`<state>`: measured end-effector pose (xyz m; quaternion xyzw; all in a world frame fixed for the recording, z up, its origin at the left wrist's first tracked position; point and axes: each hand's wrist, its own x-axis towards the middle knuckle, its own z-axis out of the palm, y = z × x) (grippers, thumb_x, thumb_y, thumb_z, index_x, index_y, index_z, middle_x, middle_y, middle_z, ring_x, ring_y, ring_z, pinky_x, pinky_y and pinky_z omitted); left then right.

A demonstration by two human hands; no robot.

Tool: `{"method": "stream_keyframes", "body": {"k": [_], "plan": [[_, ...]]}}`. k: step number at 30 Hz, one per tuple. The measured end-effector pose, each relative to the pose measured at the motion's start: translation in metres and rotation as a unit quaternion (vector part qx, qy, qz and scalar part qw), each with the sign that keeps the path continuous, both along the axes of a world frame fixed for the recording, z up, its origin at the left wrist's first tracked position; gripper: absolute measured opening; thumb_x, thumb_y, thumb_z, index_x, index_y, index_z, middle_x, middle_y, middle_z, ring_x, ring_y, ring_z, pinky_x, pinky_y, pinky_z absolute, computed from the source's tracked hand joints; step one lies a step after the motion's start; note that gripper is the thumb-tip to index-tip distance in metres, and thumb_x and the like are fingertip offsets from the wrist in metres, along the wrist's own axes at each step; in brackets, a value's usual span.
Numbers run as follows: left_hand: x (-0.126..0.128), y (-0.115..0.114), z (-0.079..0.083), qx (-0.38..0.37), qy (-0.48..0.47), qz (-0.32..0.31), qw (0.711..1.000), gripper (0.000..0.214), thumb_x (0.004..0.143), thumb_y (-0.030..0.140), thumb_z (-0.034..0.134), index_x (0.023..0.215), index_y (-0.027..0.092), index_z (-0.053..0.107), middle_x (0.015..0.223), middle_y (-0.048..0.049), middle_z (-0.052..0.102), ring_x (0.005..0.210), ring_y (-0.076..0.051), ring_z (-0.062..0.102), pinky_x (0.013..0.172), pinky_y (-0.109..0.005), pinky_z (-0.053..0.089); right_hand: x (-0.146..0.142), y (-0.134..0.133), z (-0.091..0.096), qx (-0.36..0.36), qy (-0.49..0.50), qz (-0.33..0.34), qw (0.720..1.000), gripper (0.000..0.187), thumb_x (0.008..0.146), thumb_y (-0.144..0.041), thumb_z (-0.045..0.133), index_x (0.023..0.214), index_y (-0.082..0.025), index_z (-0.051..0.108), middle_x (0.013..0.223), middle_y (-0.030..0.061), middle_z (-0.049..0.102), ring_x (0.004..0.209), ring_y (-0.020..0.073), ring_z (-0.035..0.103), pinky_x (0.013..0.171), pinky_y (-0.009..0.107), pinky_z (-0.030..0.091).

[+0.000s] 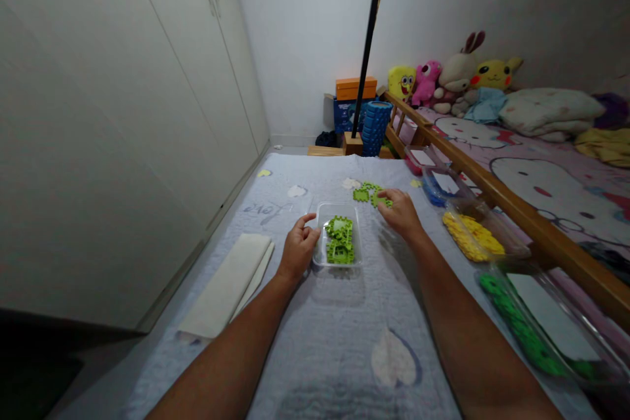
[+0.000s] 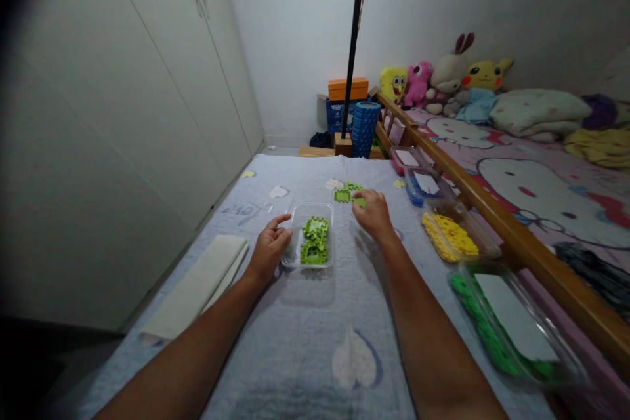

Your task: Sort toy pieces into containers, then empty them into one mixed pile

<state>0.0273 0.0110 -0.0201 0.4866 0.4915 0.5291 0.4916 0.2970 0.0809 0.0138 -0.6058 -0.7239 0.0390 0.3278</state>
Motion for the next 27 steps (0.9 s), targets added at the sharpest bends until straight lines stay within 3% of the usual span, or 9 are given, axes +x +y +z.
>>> {"method": "stream_keyframes", "body": {"k": [4, 8, 12, 19, 22, 25, 27], "plan": [[0.000, 0.000, 0.000, -0.004, 0.000, 0.004, 1.000, 0.053, 0.077, 0.041, 0.067, 0.122, 0.015, 0.060, 0.056, 0.0110, 0.034, 0.050, -0.008, 0.030, 0.050, -0.019, 0.025, 0.009, 0.003, -0.031, -0.059, -0.061, -0.109, 0.990, 0.038, 0.081, -0.023, 0.055, 0.116, -0.019, 0.069, 0.125, 0.0119, 0.068, 0.119, 0.0297, 0.056, 0.103, 0.044, 0.039], [0.000, 0.000, 0.000, -0.005, -0.010, 0.001, 1.000, 0.053, 0.076, 0.042, 0.068, 0.122, 0.015, 0.059, 0.056, 0.0108, 0.034, 0.050, -0.008, 0.032, 0.050, -0.019, 0.025, 0.002, 0.000, -0.048, -0.112, -0.139, -0.111, 0.978, 0.058, 0.086, -0.037, 0.058, 0.142, -0.024, 0.055, 0.153, 0.0131, 0.047, 0.138, 0.0372, 0.038, 0.111, 0.052, 0.029], [-0.001, 0.000, -0.001, -0.003, -0.006, -0.003, 1.000, 0.053, 0.078, 0.041, 0.067, 0.123, 0.015, 0.058, 0.057, 0.0107, 0.034, 0.050, -0.008, 0.032, 0.051, -0.019, 0.026, -0.004, 0.003, -0.051, -0.130, -0.164, -0.097, 0.973, 0.062, 0.089, -0.043, 0.053, 0.148, -0.025, 0.047, 0.158, 0.0108, 0.040, 0.143, 0.0370, 0.031, 0.114, 0.055, 0.021], [-0.001, 0.001, -0.003, 0.002, 0.000, -0.001, 1.000, 0.052, 0.079, 0.041, 0.065, 0.123, 0.015, 0.058, 0.057, 0.0106, 0.034, 0.050, -0.008, 0.030, 0.050, -0.019, 0.025, 0.000, 0.006, -0.046, -0.083, -0.123, -0.133, 0.980, 0.049, 0.088, -0.039, 0.050, 0.132, -0.020, 0.061, 0.132, 0.0114, 0.063, 0.121, 0.0320, 0.049, 0.107, 0.046, 0.032], [-0.001, 0.000, -0.002, 0.004, 0.005, 0.001, 1.000, 0.052, 0.079, 0.041, 0.065, 0.124, 0.015, 0.058, 0.057, 0.0104, 0.034, 0.051, -0.008, 0.031, 0.050, -0.019, 0.025, 0.000, 0.006, -0.048, -0.067, -0.141, -0.135, 0.978, 0.054, 0.090, -0.037, 0.047, 0.140, -0.018, 0.054, 0.146, 0.0128, 0.054, 0.132, 0.0334, 0.040, 0.111, 0.049, 0.028], [-0.001, 0.000, -0.001, 0.000, 0.003, -0.001, 1.000, 0.052, 0.079, 0.041, 0.066, 0.123, 0.015, 0.058, 0.057, 0.0104, 0.035, 0.050, -0.008, 0.032, 0.050, -0.019, 0.026, -0.001, 0.008, -0.052, -0.098, -0.167, -0.122, 0.973, 0.060, 0.093, -0.035, 0.041, 0.150, -0.016, 0.042, 0.158, 0.0120, 0.040, 0.143, 0.0350, 0.027, 0.114, 0.054, 0.021], [-0.001, 0.000, -0.002, -0.003, -0.001, 0.000, 1.000, 0.052, 0.078, 0.041, 0.067, 0.123, 0.016, 0.058, 0.057, 0.0105, 0.035, 0.050, -0.008, 0.033, 0.050, -0.019, 0.026, -0.002, 0.009, -0.054, -0.117, -0.178, -0.114, 0.970, 0.058, 0.094, -0.033, 0.038, 0.150, -0.018, 0.041, 0.158, 0.0111, 0.041, 0.143, 0.0350, 0.027, 0.114, 0.056, 0.020]]}}
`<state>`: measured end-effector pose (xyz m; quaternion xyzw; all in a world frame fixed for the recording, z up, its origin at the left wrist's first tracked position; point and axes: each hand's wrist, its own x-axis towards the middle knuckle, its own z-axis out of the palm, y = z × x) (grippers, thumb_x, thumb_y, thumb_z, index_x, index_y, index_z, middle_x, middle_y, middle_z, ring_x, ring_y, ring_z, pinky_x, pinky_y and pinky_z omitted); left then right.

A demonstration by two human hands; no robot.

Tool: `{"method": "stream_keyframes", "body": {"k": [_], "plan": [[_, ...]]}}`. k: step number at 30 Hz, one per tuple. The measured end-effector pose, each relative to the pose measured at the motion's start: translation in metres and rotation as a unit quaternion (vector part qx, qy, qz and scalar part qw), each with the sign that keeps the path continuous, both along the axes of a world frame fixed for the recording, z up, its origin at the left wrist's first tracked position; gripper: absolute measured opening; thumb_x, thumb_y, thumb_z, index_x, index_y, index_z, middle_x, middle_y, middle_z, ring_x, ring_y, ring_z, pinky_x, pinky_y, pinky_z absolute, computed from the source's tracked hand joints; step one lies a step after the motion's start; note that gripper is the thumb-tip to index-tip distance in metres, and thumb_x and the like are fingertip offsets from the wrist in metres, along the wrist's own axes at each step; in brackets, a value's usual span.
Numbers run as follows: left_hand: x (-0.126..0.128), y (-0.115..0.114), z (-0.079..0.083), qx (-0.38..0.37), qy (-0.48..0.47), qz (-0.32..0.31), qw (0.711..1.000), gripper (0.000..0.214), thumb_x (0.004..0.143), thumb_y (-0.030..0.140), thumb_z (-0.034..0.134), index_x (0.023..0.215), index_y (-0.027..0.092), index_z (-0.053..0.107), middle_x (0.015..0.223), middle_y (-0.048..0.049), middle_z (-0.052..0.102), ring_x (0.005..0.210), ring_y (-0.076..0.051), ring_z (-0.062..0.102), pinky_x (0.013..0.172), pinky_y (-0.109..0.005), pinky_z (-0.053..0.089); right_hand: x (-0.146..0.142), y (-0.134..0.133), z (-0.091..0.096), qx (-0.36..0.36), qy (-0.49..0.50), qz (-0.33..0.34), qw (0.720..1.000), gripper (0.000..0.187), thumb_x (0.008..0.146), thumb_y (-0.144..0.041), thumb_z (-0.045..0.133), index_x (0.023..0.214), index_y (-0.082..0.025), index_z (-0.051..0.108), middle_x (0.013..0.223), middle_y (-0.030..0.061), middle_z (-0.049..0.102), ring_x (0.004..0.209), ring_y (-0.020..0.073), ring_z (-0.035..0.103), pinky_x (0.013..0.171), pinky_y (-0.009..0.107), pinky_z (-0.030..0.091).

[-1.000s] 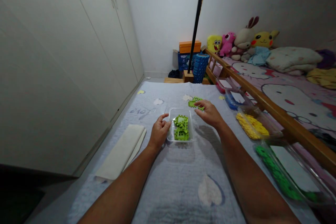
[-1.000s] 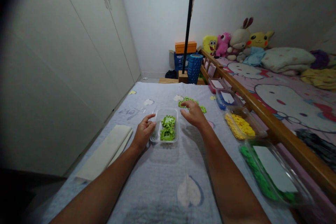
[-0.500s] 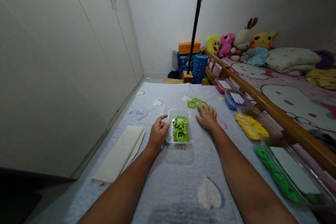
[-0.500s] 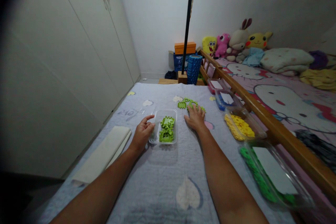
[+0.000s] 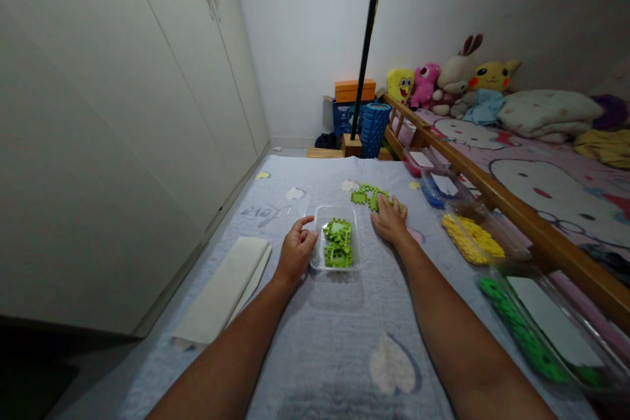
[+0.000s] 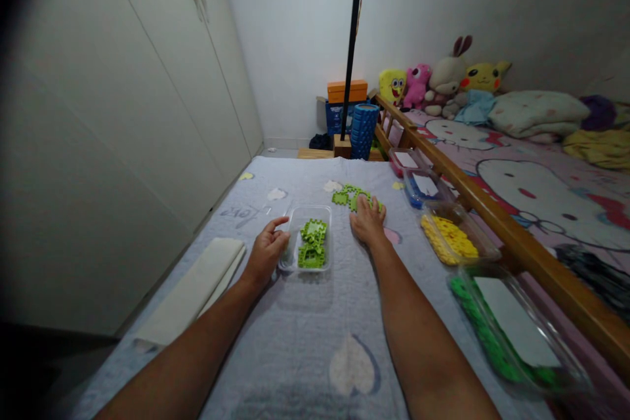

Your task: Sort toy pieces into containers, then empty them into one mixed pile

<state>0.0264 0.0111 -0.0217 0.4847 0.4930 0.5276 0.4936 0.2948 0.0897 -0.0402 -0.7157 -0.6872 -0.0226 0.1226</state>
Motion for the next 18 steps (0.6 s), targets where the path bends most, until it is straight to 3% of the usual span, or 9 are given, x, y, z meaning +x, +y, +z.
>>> {"method": "stream_keyframes", "body": {"k": [5, 8, 11, 15, 18], "plan": [[-0.001, 0.000, 0.000, -0.003, -0.001, -0.001, 1.000, 0.053, 0.077, 0.042, 0.067, 0.123, 0.016, 0.059, 0.056, 0.0109, 0.034, 0.049, -0.008, 0.032, 0.050, -0.019, 0.025, 0.000, -0.001, 0.003, 0.006, 0.009, -0.006, 1.000, 0.052, 0.090, -0.040, 0.048, 0.139, -0.022, 0.054, 0.140, 0.0140, 0.056, 0.128, 0.0334, 0.042, 0.111, 0.052, 0.025], [0.000, -0.001, 0.002, -0.003, -0.005, -0.001, 1.000, 0.052, 0.076, 0.042, 0.068, 0.121, 0.016, 0.059, 0.056, 0.0113, 0.033, 0.049, -0.008, 0.031, 0.049, -0.019, 0.024, 0.000, -0.004, 0.005, 0.013, 0.023, -0.010, 1.000, 0.047, 0.083, -0.045, 0.057, 0.122, -0.021, 0.064, 0.126, 0.0152, 0.059, 0.121, 0.0338, 0.046, 0.108, 0.049, 0.029], [0.001, -0.001, 0.005, -0.005, -0.013, 0.000, 1.000, 0.053, 0.075, 0.041, 0.069, 0.121, 0.016, 0.060, 0.055, 0.0115, 0.032, 0.048, -0.008, 0.030, 0.049, -0.019, 0.024, 0.001, -0.007, 0.006, 0.038, 0.048, -0.016, 0.998, 0.044, 0.073, -0.045, 0.065, 0.110, -0.021, 0.063, 0.119, 0.0141, 0.060, 0.115, 0.0333, 0.048, 0.103, 0.046, 0.035], [0.002, -0.002, 0.006, -0.003, -0.008, 0.001, 1.000, 0.052, 0.076, 0.040, 0.067, 0.122, 0.015, 0.059, 0.055, 0.0114, 0.032, 0.049, -0.008, 0.030, 0.049, -0.019, 0.025, 0.004, -0.008, 0.009, 0.067, 0.148, 0.026, 0.986, 0.042, 0.067, -0.042, 0.067, 0.102, -0.021, 0.058, 0.104, 0.0097, 0.063, 0.098, 0.0279, 0.055, 0.089, 0.040, 0.042], [0.001, -0.001, 0.005, -0.001, -0.001, 0.000, 1.000, 0.052, 0.078, 0.039, 0.065, 0.123, 0.015, 0.058, 0.056, 0.0112, 0.033, 0.049, -0.008, 0.030, 0.049, -0.019, 0.025, 0.004, -0.008, 0.016, 0.069, 0.267, 0.069, 0.959, 0.030, 0.070, -0.039, 0.061, 0.094, -0.021, 0.058, 0.081, 0.0019, 0.061, 0.075, 0.0199, 0.055, 0.074, 0.032, 0.043]]}}
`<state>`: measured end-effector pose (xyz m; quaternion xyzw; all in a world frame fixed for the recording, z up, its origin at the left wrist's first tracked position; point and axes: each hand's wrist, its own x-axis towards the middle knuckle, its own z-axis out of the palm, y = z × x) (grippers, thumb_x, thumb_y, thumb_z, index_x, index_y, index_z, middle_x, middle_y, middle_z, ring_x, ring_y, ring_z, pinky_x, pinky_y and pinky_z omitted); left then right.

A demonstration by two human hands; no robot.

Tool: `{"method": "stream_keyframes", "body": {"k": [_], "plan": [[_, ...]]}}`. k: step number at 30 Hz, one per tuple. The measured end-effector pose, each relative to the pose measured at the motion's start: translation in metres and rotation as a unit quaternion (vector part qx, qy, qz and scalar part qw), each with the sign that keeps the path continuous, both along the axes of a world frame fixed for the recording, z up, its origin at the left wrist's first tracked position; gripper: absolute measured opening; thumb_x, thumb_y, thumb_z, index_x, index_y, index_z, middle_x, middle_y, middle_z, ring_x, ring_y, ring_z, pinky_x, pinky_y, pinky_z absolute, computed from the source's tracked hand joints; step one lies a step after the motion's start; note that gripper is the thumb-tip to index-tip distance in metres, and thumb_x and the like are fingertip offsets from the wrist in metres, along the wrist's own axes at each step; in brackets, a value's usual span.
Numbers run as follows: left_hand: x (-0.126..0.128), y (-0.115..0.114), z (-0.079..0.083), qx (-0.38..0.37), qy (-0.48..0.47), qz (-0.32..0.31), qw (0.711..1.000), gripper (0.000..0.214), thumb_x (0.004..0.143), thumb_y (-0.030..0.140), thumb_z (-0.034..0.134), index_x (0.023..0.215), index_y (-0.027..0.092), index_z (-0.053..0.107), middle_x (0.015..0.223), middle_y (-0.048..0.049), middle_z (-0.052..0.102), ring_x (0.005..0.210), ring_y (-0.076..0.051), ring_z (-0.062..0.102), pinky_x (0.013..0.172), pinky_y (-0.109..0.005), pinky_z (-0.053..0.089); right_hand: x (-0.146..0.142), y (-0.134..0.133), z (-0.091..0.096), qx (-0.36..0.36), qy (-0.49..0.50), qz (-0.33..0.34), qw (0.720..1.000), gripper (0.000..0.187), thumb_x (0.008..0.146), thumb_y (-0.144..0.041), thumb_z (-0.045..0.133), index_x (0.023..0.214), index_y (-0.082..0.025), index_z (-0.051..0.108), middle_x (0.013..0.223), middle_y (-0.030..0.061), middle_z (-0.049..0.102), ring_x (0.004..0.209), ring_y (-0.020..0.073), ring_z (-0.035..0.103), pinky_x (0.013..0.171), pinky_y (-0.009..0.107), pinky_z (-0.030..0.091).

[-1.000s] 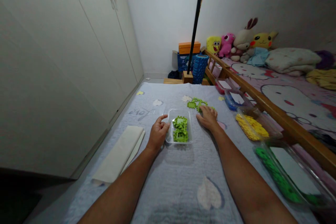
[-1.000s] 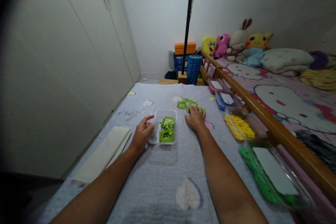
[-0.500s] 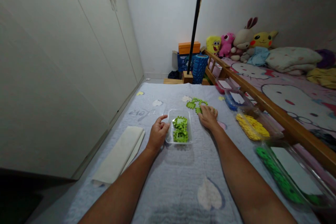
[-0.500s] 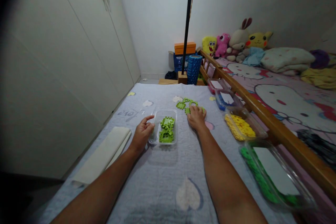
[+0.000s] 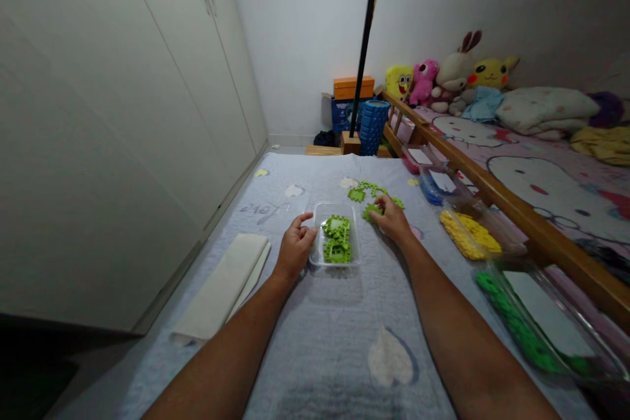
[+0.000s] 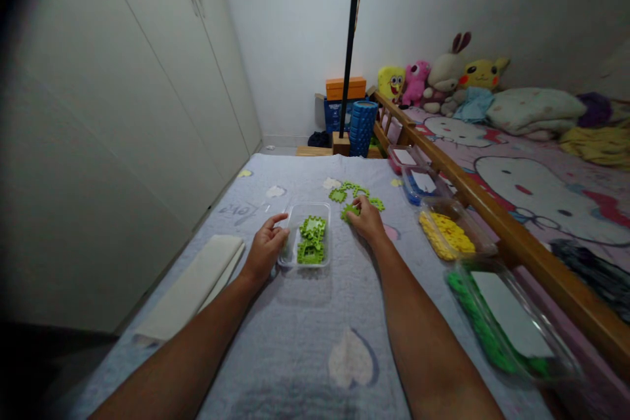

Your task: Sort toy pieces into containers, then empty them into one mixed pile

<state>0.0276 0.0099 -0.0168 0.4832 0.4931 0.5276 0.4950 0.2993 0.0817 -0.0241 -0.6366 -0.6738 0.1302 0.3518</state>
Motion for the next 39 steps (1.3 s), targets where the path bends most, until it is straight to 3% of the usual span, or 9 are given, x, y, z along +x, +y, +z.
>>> {"method": "stream_keyframes", "body": {"k": [6, 9, 14, 18, 26, 33, 36, 39], "plan": [[-0.001, 0.001, -0.001, -0.001, 0.007, 0.001, 1.000, 0.053, 0.077, 0.039, 0.066, 0.124, 0.015, 0.059, 0.055, 0.0114, 0.034, 0.049, -0.008, 0.030, 0.049, -0.019, 0.025, -0.021, -0.004, 0.030, 0.045, 0.240, 0.044, 0.969, 0.029, 0.074, -0.044, 0.060, 0.090, -0.020, 0.059, 0.066, -0.0039, 0.055, 0.058, 0.0128, 0.048, 0.057, 0.025, 0.037], [0.000, 0.000, 0.001, -0.003, 0.005, 0.006, 1.000, 0.054, 0.076, 0.040, 0.067, 0.123, 0.015, 0.059, 0.055, 0.0114, 0.034, 0.048, -0.008, 0.031, 0.050, -0.019, 0.025, -0.040, -0.012, 0.046, 0.027, 0.285, 0.103, 0.953, 0.029, 0.076, -0.045, 0.063, 0.091, -0.020, 0.059, 0.060, -0.0070, 0.050, 0.053, 0.0107, 0.044, 0.052, 0.023, 0.032], [0.001, -0.001, 0.003, 0.000, 0.002, 0.001, 1.000, 0.053, 0.077, 0.040, 0.066, 0.123, 0.014, 0.059, 0.055, 0.0111, 0.035, 0.049, -0.008, 0.033, 0.050, -0.020, 0.026, -0.069, -0.029, 0.062, -0.007, 0.245, 0.164, 0.956, 0.022, 0.079, -0.040, 0.064, 0.090, -0.021, 0.059, 0.057, -0.0077, 0.050, 0.051, 0.0104, 0.045, 0.052, 0.023, 0.032], [0.001, -0.001, 0.004, -0.006, -0.015, -0.001, 1.000, 0.054, 0.075, 0.041, 0.068, 0.122, 0.015, 0.060, 0.055, 0.0114, 0.035, 0.048, -0.008, 0.033, 0.049, -0.019, 0.025, -0.085, -0.039, 0.066, -0.020, 0.163, 0.170, 0.972, 0.014, 0.079, -0.031, 0.062, 0.088, -0.021, 0.061, 0.052, -0.0084, 0.048, 0.048, 0.0102, 0.043, 0.050, 0.023, 0.030], [0.000, -0.001, 0.003, 0.007, -0.006, -0.004, 1.000, 0.050, 0.078, 0.039, 0.065, 0.121, 0.015, 0.059, 0.055, 0.0113, 0.036, 0.048, -0.008, 0.033, 0.049, -0.020, 0.026, -0.094, -0.042, 0.063, -0.039, 0.121, 0.182, 0.975, 0.019, 0.078, -0.027, 0.064, 0.096, -0.020, 0.068, 0.073, -0.0011, 0.066, 0.057, 0.0121, 0.056, 0.061, 0.026, 0.044], [0.000, -0.001, 0.003, 0.001, -0.002, -0.002, 1.000, 0.052, 0.076, 0.040, 0.066, 0.121, 0.015, 0.059, 0.055, 0.0115, 0.036, 0.048, -0.008, 0.033, 0.050, -0.020, 0.026, -0.069, -0.023, 0.052, 0.060, 0.149, 0.125, 0.979, 0.021, 0.079, -0.029, 0.059, 0.096, -0.020, 0.067, 0.102, 0.0054, 0.069, 0.071, 0.0143, 0.062, 0.074, 0.030, 0.051], [0.000, 0.000, 0.002, 0.003, 0.001, 0.000, 1.000, 0.051, 0.076, 0.039, 0.067, 0.121, 0.015, 0.060, 0.054, 0.0114, 0.035, 0.048, -0.008, 0.033, 0.050, -0.020, 0.026, -0.039, -0.011, 0.048, 0.096, 0.098, 0.045, 0.990, 0.020, 0.081, -0.029, 0.054, 0.093, -0.019, 0.067, 0.104, 0.0092, 0.069, 0.084, 0.0199, 0.064, 0.080, 0.034, 0.052], [0.000, 0.000, 0.002, 0.006, 0.006, 0.000, 1.000, 0.050, 0.077, 0.038, 0.065, 0.121, 0.015, 0.060, 0.055, 0.0111, 0.035, 0.048, -0.008, 0.032, 0.050, -0.020, 0.026, -0.004, -0.001, 0.040, 0.088, -0.011, -0.067, 0.994, 0.025, 0.082, -0.024, 0.049, 0.096, -0.016, 0.069, 0.108, 0.0139, 0.069, 0.106, 0.0267, 0.061, 0.098, 0.041, 0.045]]}}
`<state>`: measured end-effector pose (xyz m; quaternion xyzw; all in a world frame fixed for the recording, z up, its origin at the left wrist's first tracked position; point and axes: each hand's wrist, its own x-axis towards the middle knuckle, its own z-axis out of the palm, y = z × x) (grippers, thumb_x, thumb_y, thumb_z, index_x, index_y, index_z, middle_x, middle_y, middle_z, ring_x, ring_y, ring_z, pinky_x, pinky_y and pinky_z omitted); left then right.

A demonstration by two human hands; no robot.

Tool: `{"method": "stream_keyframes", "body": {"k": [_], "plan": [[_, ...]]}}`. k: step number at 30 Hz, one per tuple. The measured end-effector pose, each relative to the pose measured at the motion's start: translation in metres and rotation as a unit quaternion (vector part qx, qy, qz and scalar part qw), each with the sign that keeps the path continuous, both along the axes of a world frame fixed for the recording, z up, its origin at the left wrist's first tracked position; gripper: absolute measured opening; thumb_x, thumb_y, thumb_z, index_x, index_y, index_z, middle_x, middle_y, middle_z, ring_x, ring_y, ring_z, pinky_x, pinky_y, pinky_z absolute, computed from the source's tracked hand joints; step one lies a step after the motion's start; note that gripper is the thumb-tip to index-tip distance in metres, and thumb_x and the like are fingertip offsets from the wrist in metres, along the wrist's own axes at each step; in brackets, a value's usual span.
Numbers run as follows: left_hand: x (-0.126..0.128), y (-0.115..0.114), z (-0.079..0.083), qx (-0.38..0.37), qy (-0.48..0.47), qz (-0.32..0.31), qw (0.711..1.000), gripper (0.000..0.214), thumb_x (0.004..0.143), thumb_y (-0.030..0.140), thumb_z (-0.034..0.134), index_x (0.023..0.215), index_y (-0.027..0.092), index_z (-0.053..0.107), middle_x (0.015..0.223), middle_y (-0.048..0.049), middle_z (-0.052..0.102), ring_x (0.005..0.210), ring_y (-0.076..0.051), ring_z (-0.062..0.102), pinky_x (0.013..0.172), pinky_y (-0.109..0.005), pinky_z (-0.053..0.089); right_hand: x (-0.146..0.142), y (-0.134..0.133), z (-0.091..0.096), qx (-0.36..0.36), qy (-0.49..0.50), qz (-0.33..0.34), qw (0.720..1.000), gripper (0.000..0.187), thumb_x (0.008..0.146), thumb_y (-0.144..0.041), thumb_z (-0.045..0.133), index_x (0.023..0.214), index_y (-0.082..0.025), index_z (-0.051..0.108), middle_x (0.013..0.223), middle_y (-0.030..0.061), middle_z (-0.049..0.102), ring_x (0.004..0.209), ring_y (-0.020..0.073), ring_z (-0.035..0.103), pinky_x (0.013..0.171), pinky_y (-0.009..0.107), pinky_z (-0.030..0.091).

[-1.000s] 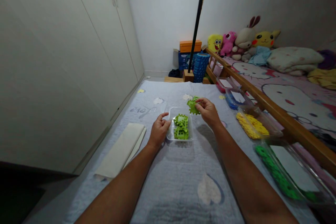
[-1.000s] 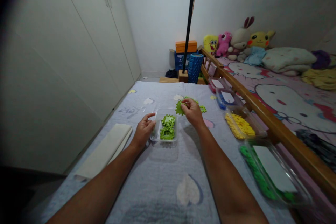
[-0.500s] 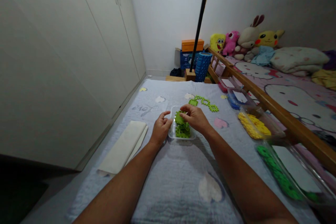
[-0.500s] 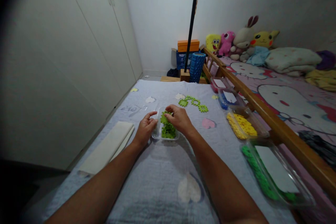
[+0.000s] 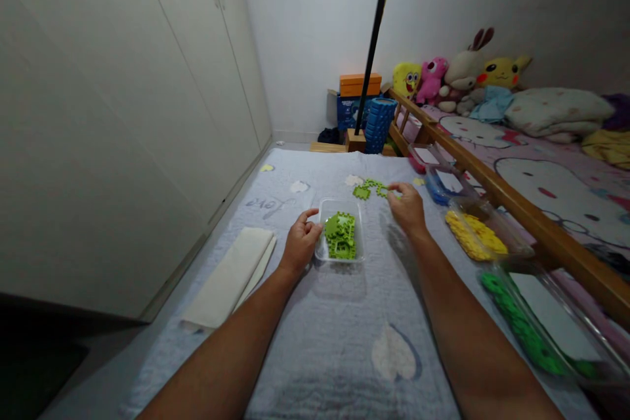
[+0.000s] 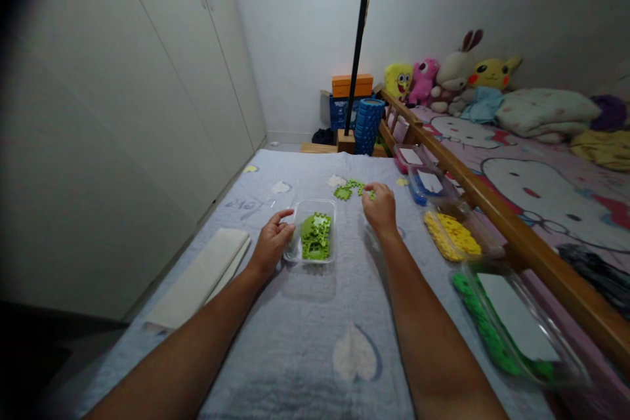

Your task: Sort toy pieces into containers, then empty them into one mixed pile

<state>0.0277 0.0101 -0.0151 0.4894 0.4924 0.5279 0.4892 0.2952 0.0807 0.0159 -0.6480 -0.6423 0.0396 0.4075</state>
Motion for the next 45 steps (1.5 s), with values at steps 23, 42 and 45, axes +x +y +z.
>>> {"method": "stream_keyframes", "body": {"k": [23, 42, 45], "plan": [[0.000, -0.001, -0.001, 0.004, 0.007, -0.004, 1.000, 0.050, 0.079, 0.038, 0.064, 0.122, 0.014, 0.059, 0.056, 0.0112, 0.034, 0.049, -0.008, 0.031, 0.050, -0.019, 0.025, 0.019, 0.001, -0.004, -0.142, -0.014, 0.052, 0.988, 0.051, 0.075, -0.037, 0.069, 0.121, -0.016, 0.065, 0.117, 0.0125, 0.061, 0.100, 0.0254, 0.062, 0.090, 0.039, 0.050], [-0.001, 0.002, -0.006, 0.012, -0.008, -0.006, 1.000, 0.051, 0.080, 0.040, 0.065, 0.124, 0.015, 0.059, 0.056, 0.0109, 0.037, 0.050, -0.008, 0.035, 0.051, -0.019, 0.030, -0.081, -0.057, 0.044, -0.140, -0.165, 0.461, 0.861, 0.038, 0.077, -0.013, 0.070, 0.114, -0.023, 0.070, 0.129, 0.0096, 0.064, 0.119, 0.0266, 0.057, 0.103, 0.046, 0.041], [0.000, 0.001, -0.004, 0.000, -0.016, -0.005, 1.000, 0.051, 0.078, 0.040, 0.066, 0.123, 0.016, 0.059, 0.055, 0.0110, 0.038, 0.049, -0.008, 0.036, 0.051, -0.019, 0.031, -0.070, -0.044, 0.038, -0.076, -0.088, 0.414, 0.903, 0.033, 0.080, -0.013, 0.065, 0.112, -0.021, 0.069, 0.123, 0.0096, 0.067, 0.116, 0.0230, 0.060, 0.102, 0.042, 0.044]]}}
